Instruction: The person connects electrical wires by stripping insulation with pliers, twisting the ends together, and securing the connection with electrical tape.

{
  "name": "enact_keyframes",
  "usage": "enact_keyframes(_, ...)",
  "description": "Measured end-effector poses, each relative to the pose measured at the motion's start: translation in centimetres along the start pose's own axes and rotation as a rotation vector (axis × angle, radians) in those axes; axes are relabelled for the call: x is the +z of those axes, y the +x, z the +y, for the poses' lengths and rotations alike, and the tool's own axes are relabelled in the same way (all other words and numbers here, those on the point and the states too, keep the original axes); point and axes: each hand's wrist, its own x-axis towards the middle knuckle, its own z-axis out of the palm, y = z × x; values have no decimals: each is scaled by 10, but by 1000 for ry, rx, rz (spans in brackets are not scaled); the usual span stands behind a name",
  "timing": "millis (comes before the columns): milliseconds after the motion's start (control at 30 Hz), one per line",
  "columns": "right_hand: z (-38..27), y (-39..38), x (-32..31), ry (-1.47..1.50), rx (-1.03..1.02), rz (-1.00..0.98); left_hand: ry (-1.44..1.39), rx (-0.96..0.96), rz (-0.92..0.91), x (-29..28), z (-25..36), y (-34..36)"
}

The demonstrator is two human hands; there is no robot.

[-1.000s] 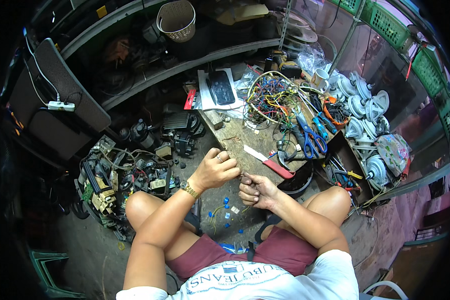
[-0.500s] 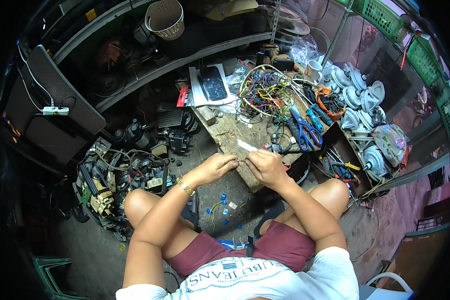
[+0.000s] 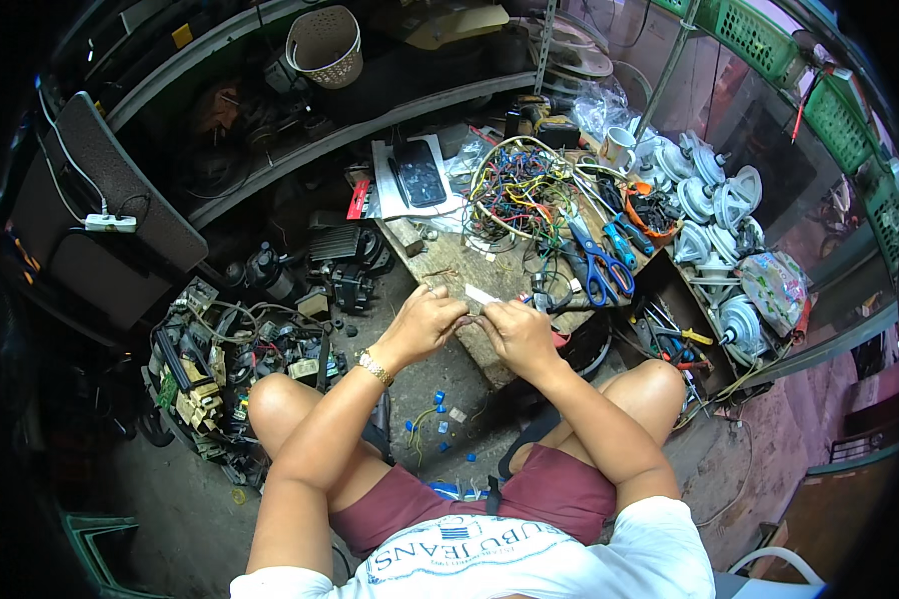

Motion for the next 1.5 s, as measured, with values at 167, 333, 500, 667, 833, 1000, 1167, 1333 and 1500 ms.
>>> enact_keyframes(167, -6, -12, 24, 842, 531, -139, 338, 89, 142, 5, 1, -2)
enact_keyframes(333, 48, 23, -16, 220, 482, -145, 294, -175, 175, 23, -16, 1)
enact_keyframes(500, 127, 32, -52, -634, 391, -62, 317, -474, 85, 39, -62, 2)
enact_keyframes(667, 133, 26, -28, -787, 385, -148, 370, -504, 40, 54, -81, -2)
enact_keyframes(833, 137, 21, -24, -768, 365, -140, 424, -504, -22, 62, -85, 3)
enact_keyframes(1000, 135, 18, -34, -683, 368, -123, 334, -544, 45, 59, -80, 7)
enact_keyframes(1167, 126, 30, -82, -288, 534, -165, 298, -568, 14, 52, -78, 11)
enact_keyframes(1333, 153, 20, -81, 245, 495, -61, 81, -449, 260, 41, -47, 38)
enact_keyframes(1500, 150, 20, -93, 358, 740, 46, -330, -260, 246, 32, -3, 77)
